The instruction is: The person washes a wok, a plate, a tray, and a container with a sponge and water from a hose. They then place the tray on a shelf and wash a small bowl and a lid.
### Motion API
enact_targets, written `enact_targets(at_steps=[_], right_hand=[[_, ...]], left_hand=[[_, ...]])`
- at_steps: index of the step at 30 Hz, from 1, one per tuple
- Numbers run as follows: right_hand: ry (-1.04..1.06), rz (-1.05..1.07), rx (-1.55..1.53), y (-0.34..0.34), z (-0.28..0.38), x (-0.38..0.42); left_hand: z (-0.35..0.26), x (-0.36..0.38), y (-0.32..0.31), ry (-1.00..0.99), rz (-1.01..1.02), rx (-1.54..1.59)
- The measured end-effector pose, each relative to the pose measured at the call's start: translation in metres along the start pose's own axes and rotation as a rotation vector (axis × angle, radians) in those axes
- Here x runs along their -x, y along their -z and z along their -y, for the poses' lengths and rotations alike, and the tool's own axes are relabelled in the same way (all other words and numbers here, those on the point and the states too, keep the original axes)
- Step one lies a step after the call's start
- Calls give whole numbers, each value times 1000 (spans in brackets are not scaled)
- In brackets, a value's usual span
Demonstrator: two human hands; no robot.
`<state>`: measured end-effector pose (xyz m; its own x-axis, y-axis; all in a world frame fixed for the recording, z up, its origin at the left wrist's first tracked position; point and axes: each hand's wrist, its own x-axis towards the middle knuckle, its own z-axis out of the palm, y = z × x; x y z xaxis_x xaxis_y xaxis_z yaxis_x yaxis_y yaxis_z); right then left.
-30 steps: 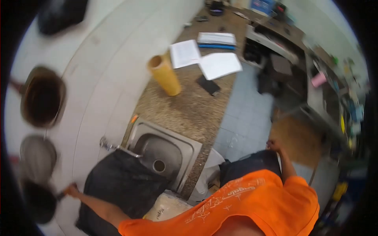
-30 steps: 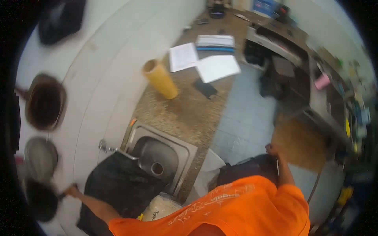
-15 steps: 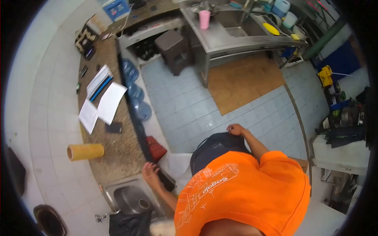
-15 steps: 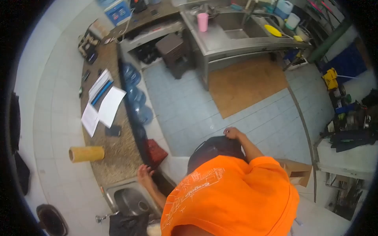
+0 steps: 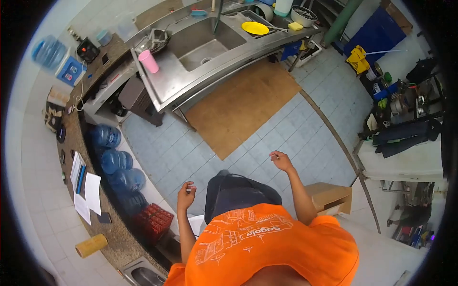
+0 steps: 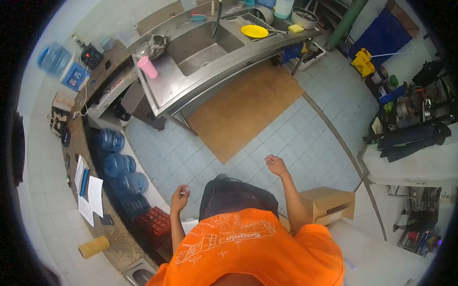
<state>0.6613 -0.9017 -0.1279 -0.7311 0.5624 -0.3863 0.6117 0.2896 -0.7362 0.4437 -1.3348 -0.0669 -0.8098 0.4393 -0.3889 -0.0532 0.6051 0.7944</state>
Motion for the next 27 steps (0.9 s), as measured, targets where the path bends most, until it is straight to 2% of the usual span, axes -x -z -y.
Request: enact_targets(at_steps=[4, 8, 12, 14, 16, 18, 20, 22, 24, 25, 27], right_hand=[[120, 80, -315, 8, 13, -57], [192, 157, -295, 52, 52, -121], [169, 111, -189, 107, 61, -199], [194, 54, -193, 138, 55, -237], [192, 35, -174, 178, 58, -273], [210, -76, -220, 223, 85, -299], [215, -88, -269, 251, 80, -339], [224, -93, -313, 279, 95, -382], [96, -52, -297, 314, 119, -423], [179, -74, -302, 323, 120, -452], [215, -41, -317, 345, 129, -514]], left_hand=[[-47, -57, -34, 29, 144, -94], [-96, -142, -87, -71, 215, -223], [-161, -246, -151, -95, 289, -80], [-193, -297, -186, -306, 255, -211], [-247, -335, -212, -326, 270, -119], [-302, -361, -225, -337, 282, -55], [-359, -391, -236, -332, 383, 50], [-400, -430, -249, -332, 376, 60], [-436, -474, -270, -321, 366, 77], [-453, -498, -281, -316, 298, 165], [-491, -556, -303, -254, 199, 254]])
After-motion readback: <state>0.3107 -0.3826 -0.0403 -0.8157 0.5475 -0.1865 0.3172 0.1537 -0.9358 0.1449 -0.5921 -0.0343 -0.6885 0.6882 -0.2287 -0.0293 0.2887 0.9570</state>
